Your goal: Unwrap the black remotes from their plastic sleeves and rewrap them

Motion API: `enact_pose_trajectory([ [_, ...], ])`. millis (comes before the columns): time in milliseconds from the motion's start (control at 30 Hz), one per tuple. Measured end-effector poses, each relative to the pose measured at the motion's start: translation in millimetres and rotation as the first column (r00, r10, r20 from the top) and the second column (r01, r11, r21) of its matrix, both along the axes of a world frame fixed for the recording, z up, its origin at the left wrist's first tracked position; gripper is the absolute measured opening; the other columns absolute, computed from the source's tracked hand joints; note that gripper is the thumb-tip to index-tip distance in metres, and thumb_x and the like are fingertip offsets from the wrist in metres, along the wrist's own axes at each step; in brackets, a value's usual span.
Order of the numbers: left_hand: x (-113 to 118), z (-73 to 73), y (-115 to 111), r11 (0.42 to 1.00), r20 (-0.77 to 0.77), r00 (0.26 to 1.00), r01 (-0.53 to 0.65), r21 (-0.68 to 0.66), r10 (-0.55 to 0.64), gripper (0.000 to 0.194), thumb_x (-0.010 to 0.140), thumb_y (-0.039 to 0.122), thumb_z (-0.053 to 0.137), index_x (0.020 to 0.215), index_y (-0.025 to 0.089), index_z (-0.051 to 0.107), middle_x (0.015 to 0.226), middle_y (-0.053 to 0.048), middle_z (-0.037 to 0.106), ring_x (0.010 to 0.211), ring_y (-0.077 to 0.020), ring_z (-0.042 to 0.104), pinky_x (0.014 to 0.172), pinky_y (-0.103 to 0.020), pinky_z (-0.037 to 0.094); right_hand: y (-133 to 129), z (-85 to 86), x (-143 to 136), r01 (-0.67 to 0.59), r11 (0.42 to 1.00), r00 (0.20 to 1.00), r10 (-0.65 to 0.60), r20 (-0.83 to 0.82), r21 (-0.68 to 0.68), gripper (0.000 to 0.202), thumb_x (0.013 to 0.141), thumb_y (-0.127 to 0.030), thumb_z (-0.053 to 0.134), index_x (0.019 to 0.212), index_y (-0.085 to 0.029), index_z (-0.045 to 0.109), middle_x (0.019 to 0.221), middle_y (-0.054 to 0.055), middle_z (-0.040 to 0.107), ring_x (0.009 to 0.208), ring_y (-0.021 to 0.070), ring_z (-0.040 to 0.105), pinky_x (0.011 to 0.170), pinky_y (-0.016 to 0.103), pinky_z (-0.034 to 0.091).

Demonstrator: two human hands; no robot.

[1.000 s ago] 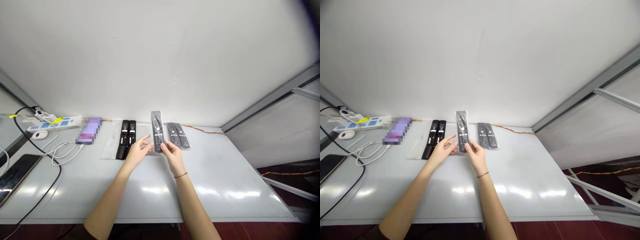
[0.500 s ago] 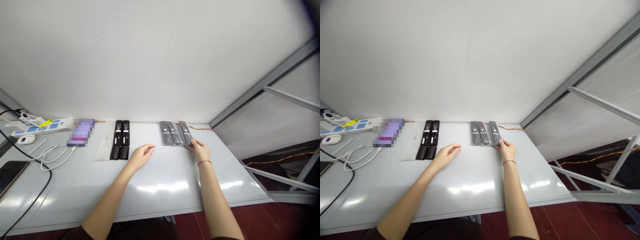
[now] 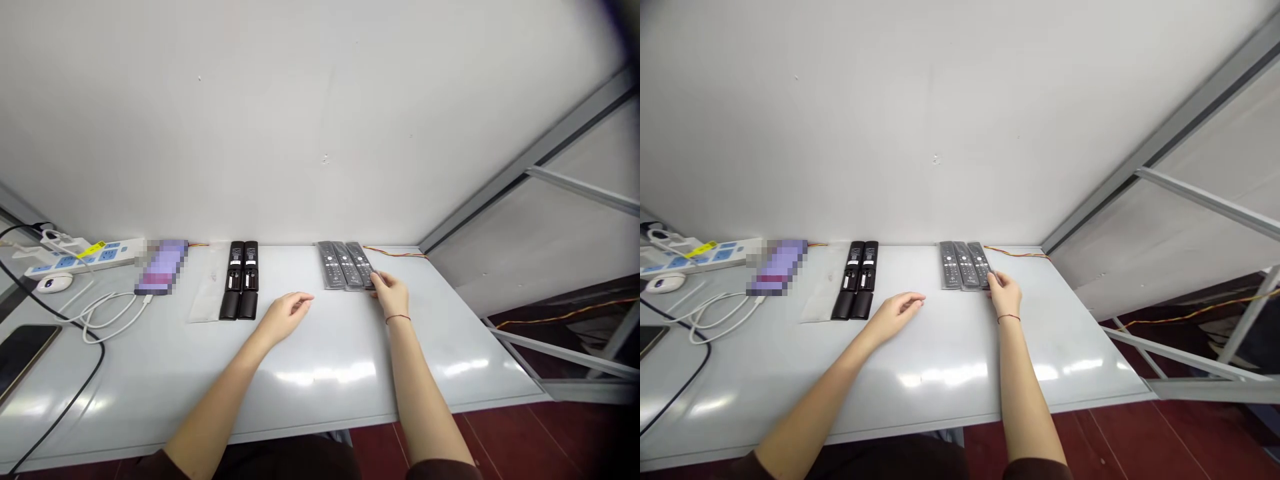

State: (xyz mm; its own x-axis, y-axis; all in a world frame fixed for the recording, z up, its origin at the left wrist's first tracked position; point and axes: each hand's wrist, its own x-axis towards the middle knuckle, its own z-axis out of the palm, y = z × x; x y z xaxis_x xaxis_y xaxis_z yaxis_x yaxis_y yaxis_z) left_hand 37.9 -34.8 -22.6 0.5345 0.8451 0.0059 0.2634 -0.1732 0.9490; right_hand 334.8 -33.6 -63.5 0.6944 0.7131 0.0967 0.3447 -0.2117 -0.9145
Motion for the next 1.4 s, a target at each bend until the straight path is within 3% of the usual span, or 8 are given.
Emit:
enact_pose_trajectory([
  [400,-0.5,1.1,0.4,0.997,-0.066,0.998,-0.020,0.071,0.025,0.030,0.086,0.032,0.045,0.104,0.019,0.066,0.096,-0.004,0.069,0.083,-0.0172,0.063,0.078,-0.028,0.048,-1.3,13.4,-11.6,0.021,0.994,0.922,0.024,0.386,-0.111,0.036,0.074,-0.039,0.055,0.091,-0.010,0.069,0.100,0.018,0.068,0.097,0.0308,0.059,0.091,0.046,0.040],
  [533,-18.8,12.6,12.7,0.976,-0.089,0.975,-0.198,0.091,0.206,0.032,0.086,0.035,0.045,0.103,0.020,0.066,0.077,-0.002,0.067,0.065,-0.0148,0.060,0.067,-0.027,0.047,-3.3,23.5,-27.6,0.121,0.991,0.815,-0.131,0.564,0.056,0.040,0.079,-0.035,0.048,0.104,-0.008,0.063,0.110,0.022,0.061,0.108,0.0321,0.051,0.098,0.049,0.032],
  [633,-41.3,18.4,26.7,0.887,-0.056,0.891,-0.439,0.140,0.450,0.031,0.086,0.035,0.044,0.102,0.020,0.066,0.075,-0.002,0.066,0.069,-0.0151,0.060,0.067,-0.026,0.046,-9.5,33.6,-69.5,-0.079,0.993,0.766,0.001,0.642,0.093,0.030,0.084,-0.029,0.044,0.100,-0.012,0.062,0.100,0.017,0.063,0.099,0.0280,0.055,0.093,0.045,0.039],
  [767,-71.5,19.3,42.3,0.736,-0.099,0.735,-0.643,0.214,0.671,0.032,0.086,0.033,0.043,0.104,0.020,0.065,0.085,-0.004,0.069,0.074,-0.0167,0.061,0.073,-0.027,0.047,-19.1,38.4,-157.1,-0.695,0.707,0.451,0.572,0.686,-0.133,0.023,0.086,-0.026,0.050,0.105,-0.018,0.059,0.101,0.012,0.064,0.097,0.0251,0.057,0.087,0.040,0.045],
  [833,-81.7,17.9,46.4,0.689,-0.139,0.680,-0.675,0.264,0.720,0.032,0.086,0.031,0.041,0.105,0.020,0.065,0.091,-0.005,0.070,0.079,-0.0180,0.063,0.079,-0.029,0.047,-18.2,37.0,-196.0,-0.791,0.564,0.291,0.688,0.664,-0.238,0.036,0.085,-0.031,0.055,0.118,-0.018,0.054,0.121,0.014,0.057,0.107,0.0260,0.053,0.090,0.041,0.045],
  [933,-87.9,15.2,49.1,0.655,-0.172,0.641,-0.673,0.342,0.748,0.033,0.087,0.027,0.038,0.104,0.019,0.066,0.099,-0.007,0.069,0.090,-0.0198,0.063,0.086,-0.031,0.045,-6.9,34.8,-231.2,-0.798,0.505,0.179,0.720,0.671,-0.328,0.055,0.079,-0.041,0.062,0.126,-0.016,0.048,0.134,0.017,0.046,0.109,0.0296,0.051,0.087,0.043,0.046],
  [1133,-75.4,13.4,55.4,0.711,-0.406,0.588,-0.517,0.477,0.700,0.033,0.086,0.026,0.042,0.107,0.018,0.066,0.103,-0.010,0.068,0.099,-0.0243,0.060,0.090,-0.034,0.044,14.5,33.9,-244.3,-0.778,0.475,0.104,0.742,0.662,-0.410,0.045,0.076,-0.041,0.064,0.110,-0.013,0.058,0.110,0.015,0.057,0.093,0.0269,0.055,0.083,0.041,0.047],
  [1400,-49.1,19.9,64.2,0.861,-0.671,0.541,-0.298,0.412,0.508,0.035,0.088,0.036,0.044,0.102,0.013,0.066,0.100,-0.017,0.066,0.092,-0.0279,0.063,0.076,-0.034,0.048,-5.6,28.0,-252.7,-0.747,0.563,0.220,0.712,0.666,-0.354,0.039,0.079,-0.035,0.062,0.109,-0.012,0.056,0.105,0.016,0.057,0.090,0.0273,0.056,0.077,0.041,0.049],
])
